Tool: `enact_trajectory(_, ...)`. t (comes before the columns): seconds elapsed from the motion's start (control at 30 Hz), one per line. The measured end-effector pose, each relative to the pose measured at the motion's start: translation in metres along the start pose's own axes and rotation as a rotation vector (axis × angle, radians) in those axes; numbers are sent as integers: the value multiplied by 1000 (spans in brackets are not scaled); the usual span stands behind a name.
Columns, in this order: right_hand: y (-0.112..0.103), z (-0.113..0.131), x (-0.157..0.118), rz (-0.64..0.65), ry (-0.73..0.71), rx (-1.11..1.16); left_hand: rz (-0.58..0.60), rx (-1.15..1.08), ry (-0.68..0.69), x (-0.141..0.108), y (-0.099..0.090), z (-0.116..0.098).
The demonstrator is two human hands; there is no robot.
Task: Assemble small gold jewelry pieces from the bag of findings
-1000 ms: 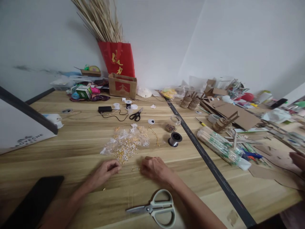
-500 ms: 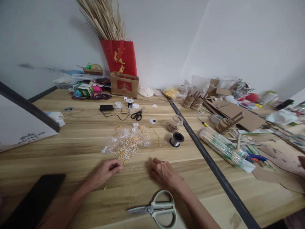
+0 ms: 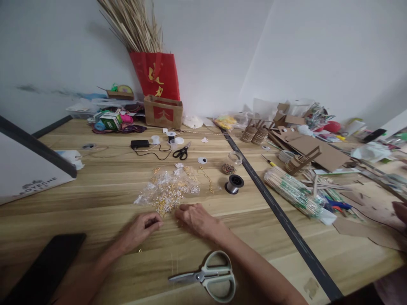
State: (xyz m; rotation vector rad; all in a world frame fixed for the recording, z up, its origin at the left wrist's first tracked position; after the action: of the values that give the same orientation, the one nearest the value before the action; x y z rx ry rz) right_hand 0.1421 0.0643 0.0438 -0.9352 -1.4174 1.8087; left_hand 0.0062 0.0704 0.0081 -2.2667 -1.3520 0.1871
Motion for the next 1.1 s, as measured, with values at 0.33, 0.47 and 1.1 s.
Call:
enact_trajectory(0.33,15,6,15,-20,-57,-127,21,26,10,0,1,7)
enact_trajectory(0.47,9,-2,22,-25,10,-29,25,20,14,0,1,4)
enact_trajectory(1.1,2,-87,-61,43,303,311,33,17,29,2,3,9)
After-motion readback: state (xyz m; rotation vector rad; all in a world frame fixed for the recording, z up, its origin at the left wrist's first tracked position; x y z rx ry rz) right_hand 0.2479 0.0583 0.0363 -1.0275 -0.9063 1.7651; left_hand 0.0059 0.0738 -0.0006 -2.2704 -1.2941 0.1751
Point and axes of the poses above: each hand's wrist, its own x-axis towards the middle knuckle, its own y-axis out of the palm, z = x × y, the point moved 7 cm from there along x, towards the middle knuckle, and after that the axes turned 14 degrees about y, right-handed, at the moved point
